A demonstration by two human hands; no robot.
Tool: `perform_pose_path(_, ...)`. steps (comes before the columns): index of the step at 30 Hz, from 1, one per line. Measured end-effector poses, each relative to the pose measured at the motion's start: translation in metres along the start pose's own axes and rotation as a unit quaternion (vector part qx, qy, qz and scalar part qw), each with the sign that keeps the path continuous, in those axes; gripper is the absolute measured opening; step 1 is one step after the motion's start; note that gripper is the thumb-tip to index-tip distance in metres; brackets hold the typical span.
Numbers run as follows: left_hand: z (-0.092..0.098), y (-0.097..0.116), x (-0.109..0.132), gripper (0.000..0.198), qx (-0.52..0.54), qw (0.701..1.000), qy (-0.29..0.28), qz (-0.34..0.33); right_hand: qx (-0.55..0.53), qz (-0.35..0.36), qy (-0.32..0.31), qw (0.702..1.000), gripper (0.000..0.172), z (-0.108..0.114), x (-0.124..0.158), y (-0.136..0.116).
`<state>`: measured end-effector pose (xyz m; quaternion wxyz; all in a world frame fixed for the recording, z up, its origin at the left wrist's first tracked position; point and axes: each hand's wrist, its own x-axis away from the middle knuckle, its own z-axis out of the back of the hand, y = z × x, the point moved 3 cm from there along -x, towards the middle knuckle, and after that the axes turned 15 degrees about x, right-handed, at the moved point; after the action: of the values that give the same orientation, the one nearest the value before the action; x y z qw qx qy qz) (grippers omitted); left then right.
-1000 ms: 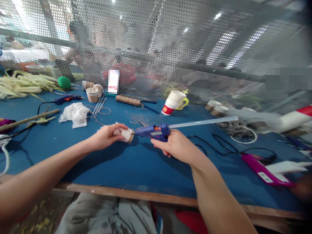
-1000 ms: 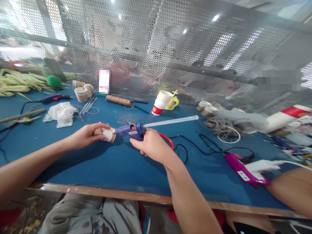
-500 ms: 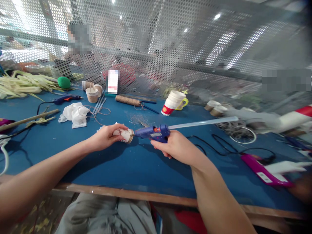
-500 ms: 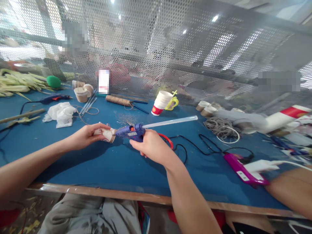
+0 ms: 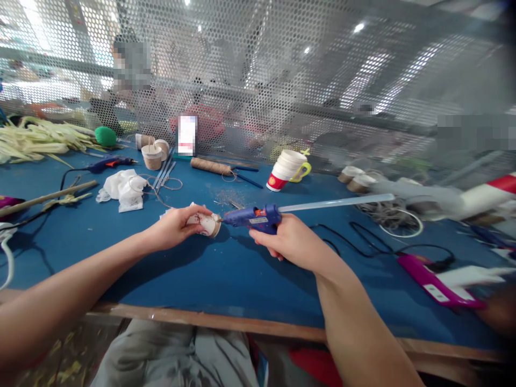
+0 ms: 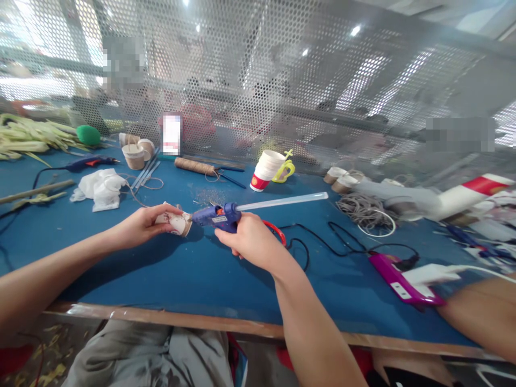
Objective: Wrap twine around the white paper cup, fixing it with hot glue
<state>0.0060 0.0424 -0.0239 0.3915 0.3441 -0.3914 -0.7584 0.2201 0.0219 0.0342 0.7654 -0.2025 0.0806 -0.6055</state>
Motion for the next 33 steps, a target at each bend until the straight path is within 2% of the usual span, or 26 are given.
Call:
perform_pose_path(3,0.0,-0.0017,-0.0004,0.033,0.014,1.0,0.001,-0.006,-0.001,-0.003,-0.009,1.0,0.022,0.0002,0.0021,-0.0004)
perform_pose_path(10,-0.0005,0.0003,0.0006,0.032,-0.018,1.0,-0.003,-0.007,0.02,-0.002,0.021,1.0,0.024,-0.0009,-0.0053,-0.0014)
perform_pose_path(18,-0.0003,-0.0022,-0.0008,0.032,0.023,1.0,-0.002,-0.003,0.01,0.003,-0.005,1.0,0.022,0.0001,0.0031,-0.002)
perform_pose_path(24,-0.0003,-0.002,-0.001,0.031,0.02,1.0,0.007,0.0,0.012,-0.005,0.018,1.0,0.022,0.0003,0.0009,-0.0026)
perform_pose_path(29,-0.0006,-0.0022,-0.0012,0.031,0.018,1.0,0.008,0.005,0.013,0.01,-0.003,1.0,0.023,0.0002,0.003,-0.0028)
perform_pose_path(33,-0.0007,-0.0012,-0.0004,0.032,0.018,1.0,0.002,0.007,0.011,0.001,0.006,1.0,0.022,0.0003,0.0013,-0.0016)
